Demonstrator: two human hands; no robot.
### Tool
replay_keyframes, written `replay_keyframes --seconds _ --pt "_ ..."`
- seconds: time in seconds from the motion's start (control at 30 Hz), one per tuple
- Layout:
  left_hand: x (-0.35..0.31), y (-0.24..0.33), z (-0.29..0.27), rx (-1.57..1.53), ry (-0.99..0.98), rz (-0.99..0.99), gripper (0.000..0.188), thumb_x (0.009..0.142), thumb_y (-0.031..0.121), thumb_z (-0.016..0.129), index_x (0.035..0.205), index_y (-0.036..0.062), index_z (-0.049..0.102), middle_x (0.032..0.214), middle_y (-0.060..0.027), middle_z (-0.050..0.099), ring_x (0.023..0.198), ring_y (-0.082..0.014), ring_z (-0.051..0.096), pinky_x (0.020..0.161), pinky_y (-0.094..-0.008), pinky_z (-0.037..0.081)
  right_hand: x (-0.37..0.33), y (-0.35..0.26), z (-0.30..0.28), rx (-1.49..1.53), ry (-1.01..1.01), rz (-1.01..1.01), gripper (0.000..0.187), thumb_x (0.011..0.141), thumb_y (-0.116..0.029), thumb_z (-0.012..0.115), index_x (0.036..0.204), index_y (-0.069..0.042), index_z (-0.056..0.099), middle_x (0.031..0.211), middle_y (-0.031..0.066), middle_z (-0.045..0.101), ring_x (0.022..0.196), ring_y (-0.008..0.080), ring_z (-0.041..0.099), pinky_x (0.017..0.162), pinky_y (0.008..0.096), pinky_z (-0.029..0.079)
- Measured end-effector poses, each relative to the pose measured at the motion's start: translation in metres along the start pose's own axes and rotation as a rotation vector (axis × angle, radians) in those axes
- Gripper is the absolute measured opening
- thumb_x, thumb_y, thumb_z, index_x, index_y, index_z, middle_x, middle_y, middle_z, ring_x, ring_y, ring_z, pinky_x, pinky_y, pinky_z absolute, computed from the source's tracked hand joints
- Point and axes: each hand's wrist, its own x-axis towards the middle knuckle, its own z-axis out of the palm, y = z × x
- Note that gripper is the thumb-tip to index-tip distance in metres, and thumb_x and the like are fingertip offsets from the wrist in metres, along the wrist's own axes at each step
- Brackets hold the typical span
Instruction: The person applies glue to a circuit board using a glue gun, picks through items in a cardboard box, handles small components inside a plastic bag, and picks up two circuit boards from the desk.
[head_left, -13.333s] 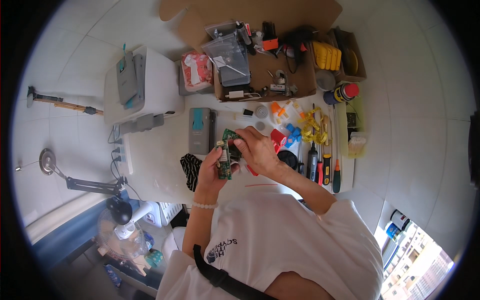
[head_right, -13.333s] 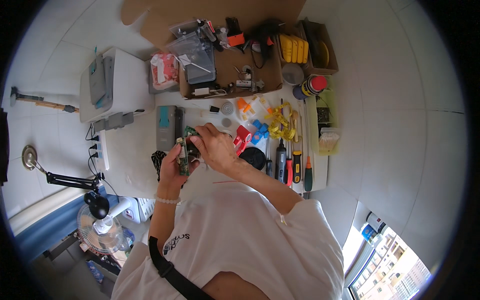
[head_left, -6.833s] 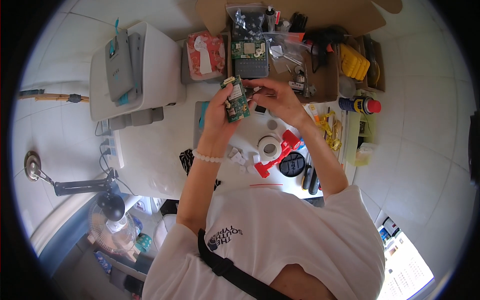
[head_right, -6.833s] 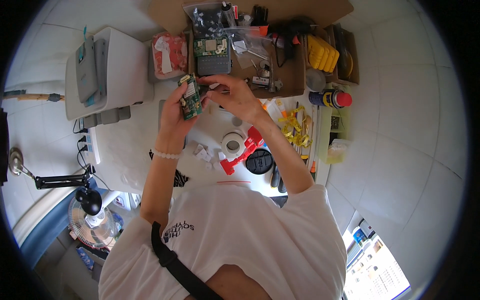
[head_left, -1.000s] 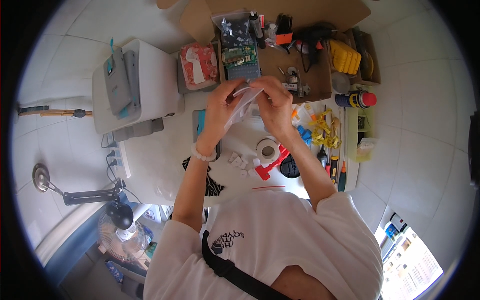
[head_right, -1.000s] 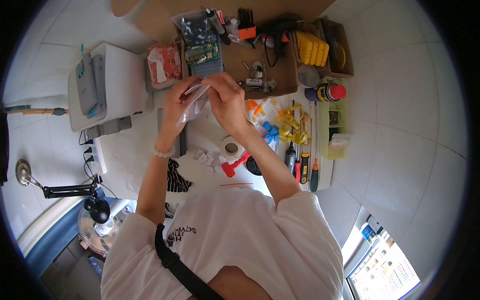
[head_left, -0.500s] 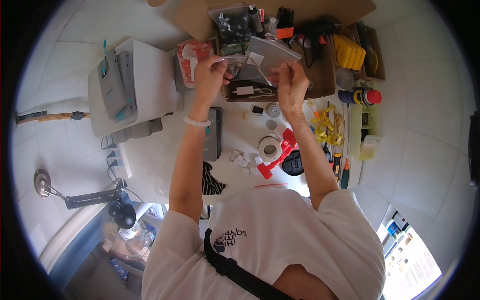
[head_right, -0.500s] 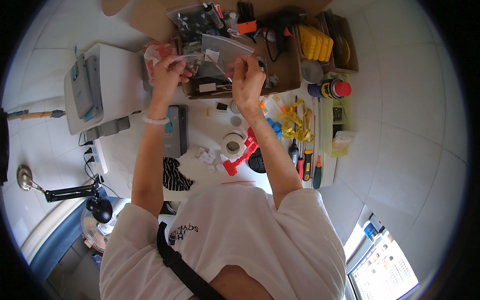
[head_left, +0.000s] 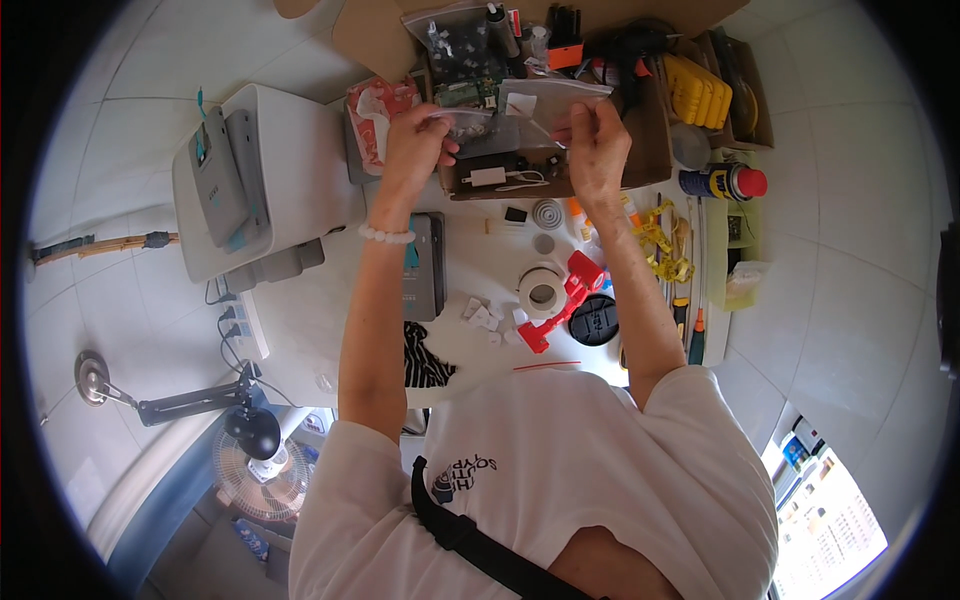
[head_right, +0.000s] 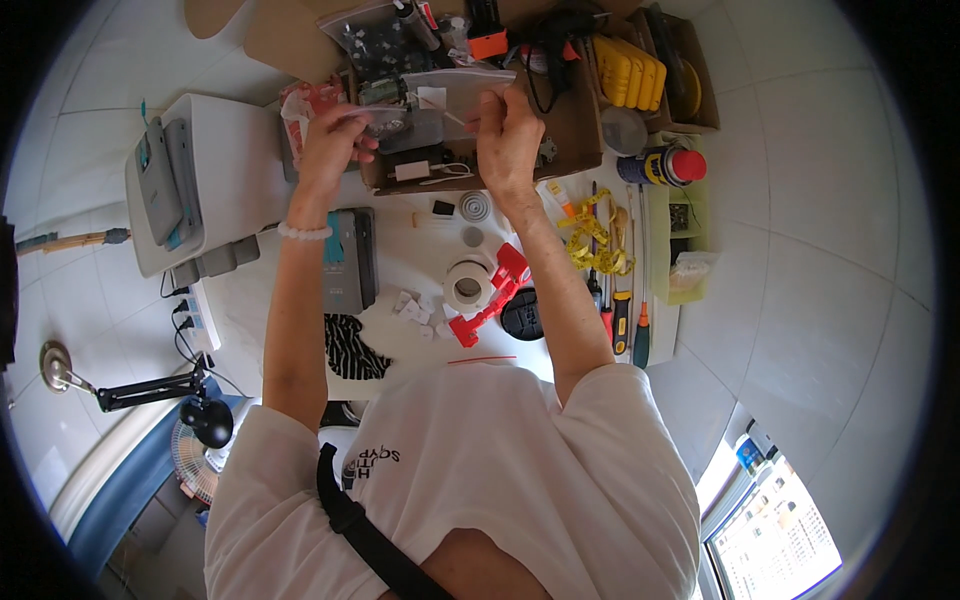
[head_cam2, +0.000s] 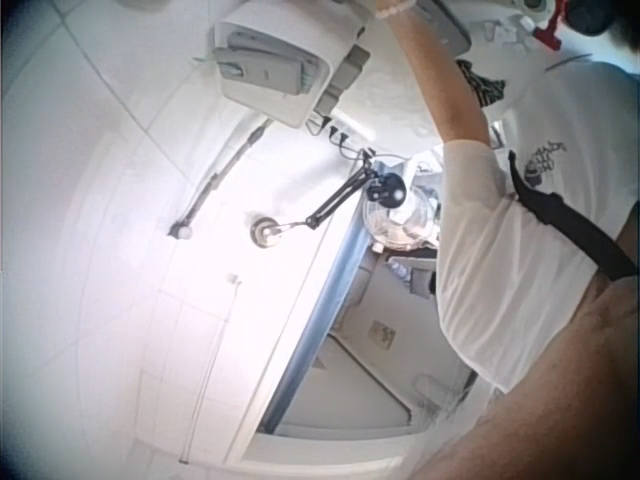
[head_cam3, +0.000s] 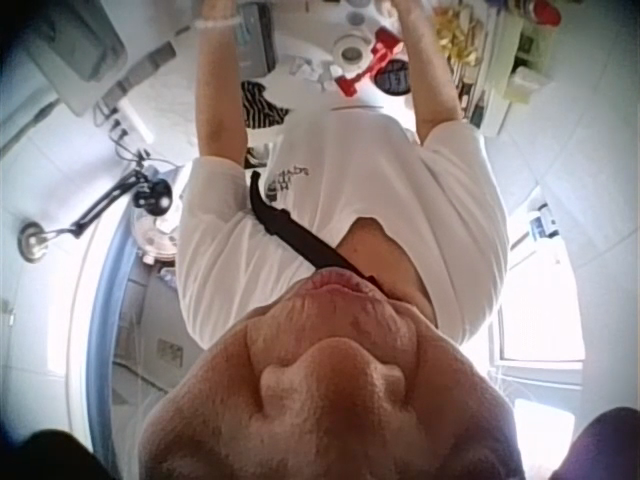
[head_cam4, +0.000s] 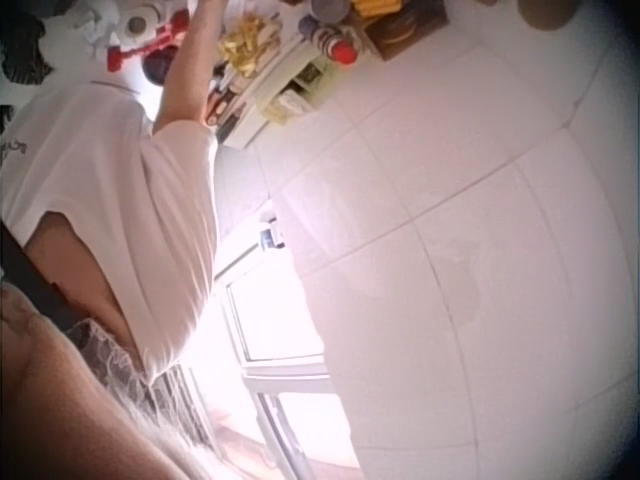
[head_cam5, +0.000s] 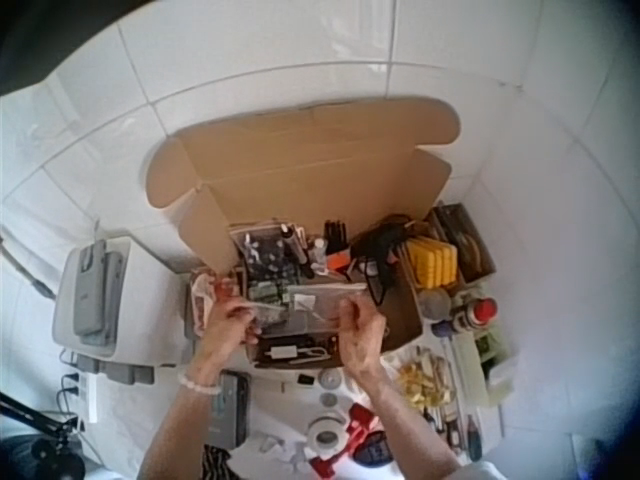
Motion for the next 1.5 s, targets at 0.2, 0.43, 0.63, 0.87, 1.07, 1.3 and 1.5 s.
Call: replay_keyframes --seconds 0.2,0.43,0.63,0.87,1.07,1.3,1.5 --pt "0.003 -0.007 0.005 0.261 0.055 0.170 0.015 0.088 0.003 0.050 0.096 -0.0035 0.060 0.080 -0.0078 0.061 0.062 -0.0129 0.061 0.050 -0.0238 0.051 0.004 0.002 -0.004 0.040 0.033 0.009 0.016 0.093 -0.010 0.048 0.086 0.003 0.054 0.066 0.0108 0.064 0.055 0.0153 0.062 0.053 0.0274 0.048" --pt "-0.001 -0.005 0.008 0.303 0.148 0.158 0.016 0.087 0.001 0.053 0.099 -0.0041 0.061 0.079 -0.0090 0.063 0.052 -0.0121 0.058 0.045 -0.0240 0.048 0.009 0.010 -0.006 0.169 0.019 0.070 0.016 0.092 -0.008 0.047 0.086 0.004 0.054 0.067 0.0116 0.063 0.055 0.0145 0.061 0.053 0.0268 0.049" --pt "0.020 -0.029 -0.001 0.579 0.168 0.391 0.018 0.085 0.000 0.054 0.101 -0.0026 0.061 0.073 -0.0084 0.060 0.049 -0.0117 0.055 0.043 -0.0244 0.044 0.010 0.010 -0.003 0.152 -0.015 0.092 0.016 0.092 -0.009 0.047 0.087 0.004 0.055 0.068 0.0116 0.064 0.056 0.0143 0.062 0.053 0.0267 0.049" --pt "0.009 -0.040 0.002 0.458 0.306 0.503 0.036 0.081 -0.004 0.056 0.116 0.0011 0.055 0.071 -0.0052 0.057 0.055 -0.0110 0.055 0.047 -0.0240 0.046 0.006 0.006 -0.010 0.095 -0.073 0.072 0.015 0.095 -0.010 0.046 0.093 0.003 0.053 0.073 0.0090 0.063 0.063 0.0134 0.061 0.058 0.0240 0.049" --pt "-0.013 -0.023 0.005 0.431 0.424 0.575 0.031 0.082 -0.004 0.051 0.113 0.0011 0.052 0.081 -0.0062 0.058 0.065 -0.0117 0.058 0.055 -0.0238 0.050 -0.003 -0.002 -0.013 0.095 -0.022 -0.022 0.014 0.091 -0.008 0.049 0.089 0.004 0.056 0.069 0.0110 0.064 0.059 0.0148 0.063 0.056 0.0266 0.050" --pt "-0.043 -0.011 0.005 0.049 0.294 0.310 0.019 0.082 -0.004 0.051 0.100 0.0001 0.053 0.086 -0.0067 0.058 0.069 -0.0121 0.059 0.058 -0.0244 0.051 -0.017 -0.013 0.013 0.066 -0.153 -0.047 0.012 0.090 -0.008 0.050 0.090 0.002 0.057 0.069 0.0104 0.065 0.061 0.0152 0.065 0.057 0.0267 0.050" --pt "-0.042 -0.013 0.016 0.253 0.253 0.355 0.024 0.080 0.000 0.058 0.104 -0.0013 0.056 0.081 -0.0073 0.060 0.066 -0.0116 0.057 0.059 -0.0260 0.049 -0.014 0.009 0.034 0.053 -0.295 -0.017 0.011 0.088 -0.007 0.050 0.087 0.001 0.057 0.070 0.0125 0.064 0.063 0.0221 0.065 0.059 0.0314 0.049"
